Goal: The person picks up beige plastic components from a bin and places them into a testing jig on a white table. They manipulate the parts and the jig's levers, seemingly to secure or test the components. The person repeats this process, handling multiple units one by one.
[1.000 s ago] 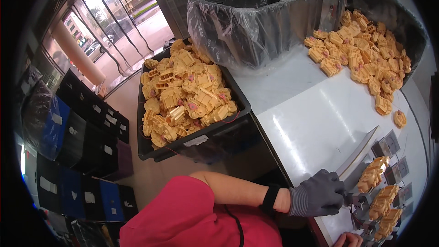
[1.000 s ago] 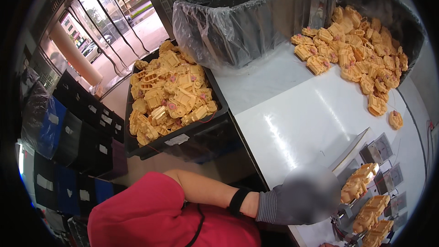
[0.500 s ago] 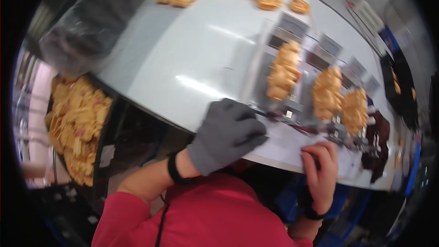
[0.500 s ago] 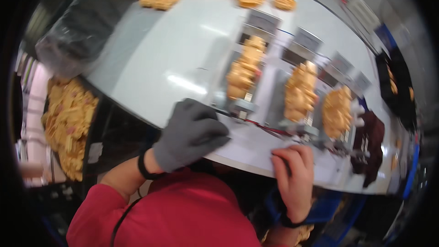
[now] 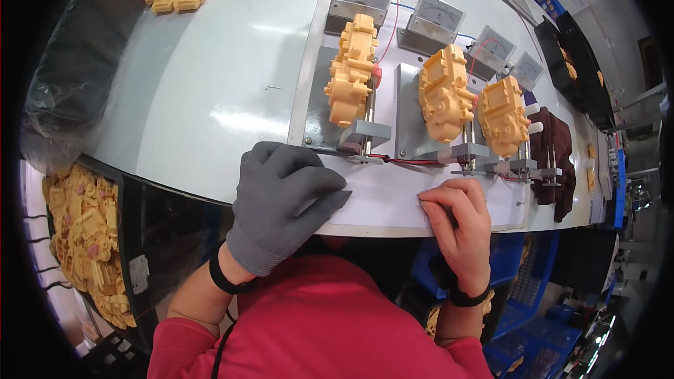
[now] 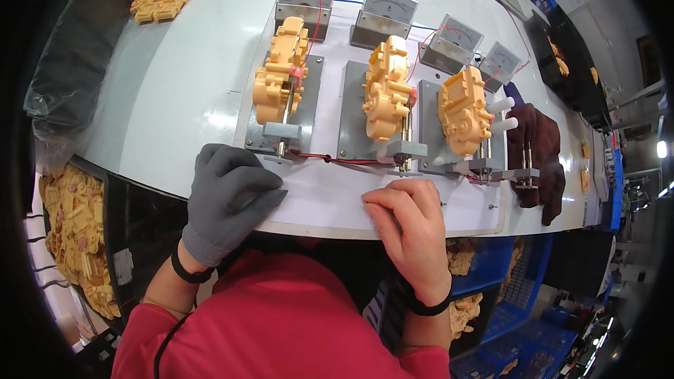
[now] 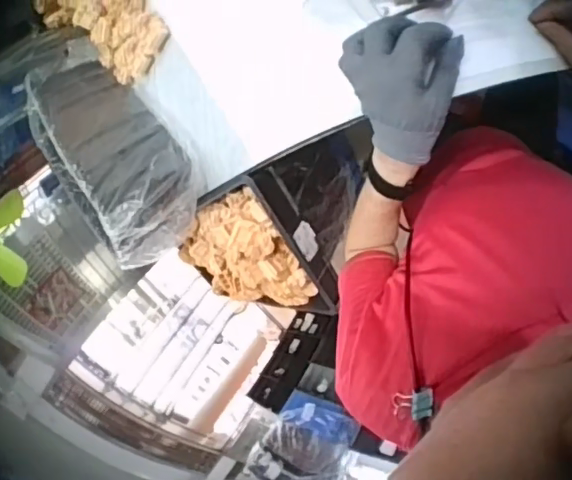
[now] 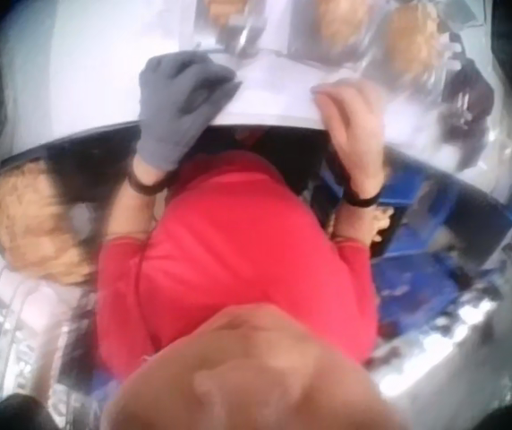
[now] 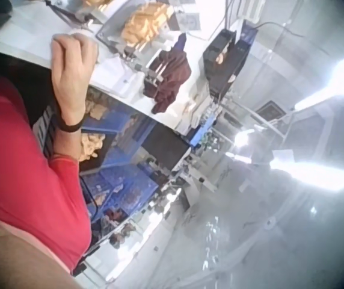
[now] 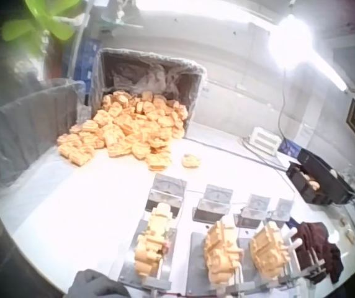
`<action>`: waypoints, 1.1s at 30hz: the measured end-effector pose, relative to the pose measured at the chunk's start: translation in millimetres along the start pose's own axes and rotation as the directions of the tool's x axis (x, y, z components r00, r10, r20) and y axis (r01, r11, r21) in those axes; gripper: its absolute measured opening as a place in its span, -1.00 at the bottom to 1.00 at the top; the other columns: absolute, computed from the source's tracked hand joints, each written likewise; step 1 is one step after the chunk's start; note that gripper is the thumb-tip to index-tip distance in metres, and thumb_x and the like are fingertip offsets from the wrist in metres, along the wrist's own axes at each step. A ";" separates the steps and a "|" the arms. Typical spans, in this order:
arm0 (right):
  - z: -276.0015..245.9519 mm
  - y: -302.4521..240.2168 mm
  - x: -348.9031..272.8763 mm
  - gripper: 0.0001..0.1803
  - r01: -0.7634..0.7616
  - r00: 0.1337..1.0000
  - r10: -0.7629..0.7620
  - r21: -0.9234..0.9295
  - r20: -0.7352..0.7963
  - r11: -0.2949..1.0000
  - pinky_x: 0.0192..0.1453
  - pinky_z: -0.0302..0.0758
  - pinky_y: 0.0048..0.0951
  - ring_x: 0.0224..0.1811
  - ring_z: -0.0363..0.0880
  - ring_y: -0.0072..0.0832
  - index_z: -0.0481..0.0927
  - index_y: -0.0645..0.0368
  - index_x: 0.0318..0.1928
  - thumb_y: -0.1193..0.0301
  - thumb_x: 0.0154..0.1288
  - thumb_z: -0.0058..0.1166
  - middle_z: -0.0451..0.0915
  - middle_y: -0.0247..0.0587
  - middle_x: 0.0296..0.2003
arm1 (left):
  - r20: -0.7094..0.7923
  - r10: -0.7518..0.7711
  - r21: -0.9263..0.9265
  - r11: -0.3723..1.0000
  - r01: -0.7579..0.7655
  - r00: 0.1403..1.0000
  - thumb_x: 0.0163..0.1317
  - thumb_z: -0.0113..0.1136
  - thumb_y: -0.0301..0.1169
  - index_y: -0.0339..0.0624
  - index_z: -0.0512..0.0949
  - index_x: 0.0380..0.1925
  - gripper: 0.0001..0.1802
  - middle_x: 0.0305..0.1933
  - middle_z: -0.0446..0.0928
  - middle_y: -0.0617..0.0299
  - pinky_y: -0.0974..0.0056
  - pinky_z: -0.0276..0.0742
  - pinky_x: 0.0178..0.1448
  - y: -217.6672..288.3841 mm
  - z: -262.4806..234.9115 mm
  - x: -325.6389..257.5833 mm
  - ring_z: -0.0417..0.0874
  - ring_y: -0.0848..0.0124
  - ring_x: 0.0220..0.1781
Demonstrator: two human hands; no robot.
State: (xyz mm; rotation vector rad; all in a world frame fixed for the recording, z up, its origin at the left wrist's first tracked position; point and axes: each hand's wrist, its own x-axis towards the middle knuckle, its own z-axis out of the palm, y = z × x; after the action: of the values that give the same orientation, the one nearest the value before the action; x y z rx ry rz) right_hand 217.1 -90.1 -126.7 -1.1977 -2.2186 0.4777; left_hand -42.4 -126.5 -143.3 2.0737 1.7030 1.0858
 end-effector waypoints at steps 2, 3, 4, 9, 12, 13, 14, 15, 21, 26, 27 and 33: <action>0.9 0.0 0.1 -0.87 0.008 1.000 -0.008 -0.010 -0.006 1.000 -0.14 0.47 -0.39 -0.21 0.52 -0.31 0.66 0.23 -0.22 0.60 0.19 0.24 0.52 -0.17 -0.26 | 0.004 -0.012 -0.008 1.000 0.012 1.000 -0.02 0.48 -0.40 0.04 0.68 -0.37 -0.82 -0.25 0.52 0.29 0.16 0.40 0.03 0.2 -0.2 -0.2 0.43 0.21 -0.08; 1.3 -0.9 0.0 -0.86 -0.009 1.000 0.009 0.001 -0.012 1.000 -0.11 0.45 -0.36 -0.20 0.51 -0.29 0.66 0.21 -0.23 0.59 0.17 0.26 0.52 -0.18 -0.26 | 0.002 -0.009 -0.006 1.000 0.009 1.000 -0.02 0.48 -0.40 0.03 0.68 -0.37 -0.82 -0.26 0.52 0.29 0.16 0.40 0.03 0.0 -0.3 0.1 0.43 0.21 -0.08; 1.5 -2.4 0.2 -0.84 -0.026 1.000 0.026 0.011 -0.017 1.000 -0.08 0.44 -0.33 -0.18 0.50 -0.27 0.66 0.19 -0.23 0.59 0.15 0.29 0.52 -0.19 -0.27 | 0.000 -0.006 -0.005 1.000 0.006 1.000 -0.02 0.48 -0.40 0.02 0.68 -0.37 -0.82 -0.26 0.52 0.29 0.16 0.40 0.03 -0.3 -0.5 0.3 0.44 0.21 -0.09; 2.5 -4.0 0.9 -0.85 -0.070 0.997 0.071 0.026 -0.021 0.997 -0.04 0.43 -0.29 -0.16 0.49 -0.23 0.65 0.18 -0.24 0.57 0.15 0.29 0.52 -0.19 -0.27 | -0.014 0.010 -0.006 1.000 -0.010 1.000 -0.02 0.48 -0.40 0.00 0.67 -0.37 -0.82 -0.26 0.51 0.27 0.16 0.39 0.03 -1.1 0.9 0.4 0.45 0.21 -0.11; 4.5 -5.5 1.6 -0.86 -0.091 0.995 0.092 0.028 -0.028 0.995 -0.03 0.43 -0.29 -0.15 0.49 -0.23 0.65 0.18 -0.25 0.56 0.16 0.28 0.52 -0.19 -0.26 | -0.029 0.018 -0.003 1.000 -0.018 0.999 0.01 0.47 -0.36 0.03 0.67 -0.37 -0.83 -0.26 0.53 0.29 0.17 0.36 0.01 -2.7 1.5 0.6 0.46 0.23 -0.14; 4.6 -5.1 1.5 -0.86 -0.087 0.996 0.087 0.022 -0.031 0.996 -0.03 0.43 -0.29 -0.15 0.49 -0.23 0.65 0.18 -0.25 0.56 0.16 0.28 0.52 -0.19 -0.26 | -0.036 0.026 -0.004 1.000 -0.026 0.999 0.03 0.46 -0.32 0.07 0.67 -0.37 -0.84 -0.26 0.54 0.32 0.18 0.34 0.00 -3.8 1.8 1.3 0.47 0.25 -0.15; 4.6 -4.6 1.7 -0.86 -0.077 0.996 0.078 0.016 -0.031 0.997 -0.03 0.43 -0.29 -0.15 0.49 -0.23 0.65 0.18 -0.24 0.56 0.16 0.28 0.52 -0.19 -0.26 | -0.048 0.031 -0.002 0.999 -0.032 0.998 0.05 0.45 -0.27 0.11 0.67 -0.37 -0.85 -0.26 0.55 0.35 0.19 0.31 -0.02 -4.4 2.4 1.5 0.48 0.27 -0.17; 4.4 -4.6 1.4 -0.87 -0.085 0.996 0.085 0.020 -0.030 0.996 -0.03 0.44 -0.29 -0.15 0.49 -0.23 0.65 0.19 -0.24 0.56 0.16 0.28 0.52 -0.19 -0.26 | -0.036 0.028 -0.004 1.000 -0.028 0.999 0.03 0.45 -0.32 0.07 0.67 -0.37 -0.84 -0.27 0.54 0.32 0.18 0.34 0.00 -3.9 2.1 1.5 0.47 0.25 -0.16; 4.9 -4.7 -0.1 -0.87 -0.117 0.993 0.119 0.048 -0.020 0.992 -0.07 0.46 -0.32 -0.17 0.50 -0.25 0.65 0.21 -0.25 0.57 0.16 0.28 0.52 -0.19 -0.26 | -0.032 0.040 -0.019 0.999 -0.041 0.999 0.00 0.47 -0.40 -0.01 0.67 -0.37 -0.82 -0.26 0.52 0.27 0.15 0.39 0.04 -3.3 1.0 0.1 0.46 0.20 -0.10; 5.5 -5.2 -0.4 -0.85 -0.121 0.992 0.122 0.054 -0.022 0.991 -0.10 0.48 -0.34 -0.18 0.51 -0.27 0.65 0.21 -0.24 0.59 0.15 0.29 0.53 -0.18 -0.27 | -0.024 0.021 -0.029 0.999 -0.022 0.999 0.01 0.46 -0.40 0.01 0.67 -0.36 -0.83 -0.25 0.52 0.27 0.16 0.40 0.06 -3.3 0.0 -0.7 0.46 0.20 -0.07; 5.5 -5.2 -0.4 -0.85 -0.119 0.993 0.120 0.052 -0.020 0.992 -0.10 0.48 -0.34 -0.18 0.51 -0.27 0.65 0.21 -0.24 0.59 0.15 0.29 0.53 -0.19 -0.27 | -0.024 0.016 -0.034 0.999 -0.017 1.000 0.01 0.46 -0.40 0.01 0.67 -0.36 -0.83 -0.25 0.53 0.27 0.16 0.40 0.06 -3.5 0.2 -1.0 0.46 0.20 -0.07; 5.0 -5.2 -0.7 -0.84 -0.120 0.993 0.121 0.040 -0.011 0.992 -0.10 0.48 -0.35 -0.17 0.51 -0.28 0.66 0.21 -0.24 0.59 0.14 0.30 0.53 -0.19 -0.26 | -0.009 -0.008 -0.049 0.999 0.008 1.000 0.00 0.46 -0.40 0.01 0.68 -0.38 -0.83 -0.26 0.54 0.27 0.16 0.39 0.07 -3.3 -0.5 -1.0 0.47 0.19 -0.07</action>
State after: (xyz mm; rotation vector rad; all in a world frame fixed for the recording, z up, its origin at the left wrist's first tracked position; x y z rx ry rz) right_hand 210.9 -93.8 -128.0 -1.3157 -2.1246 0.5568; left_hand -45.3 -126.6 -145.4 2.0336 1.6706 1.1244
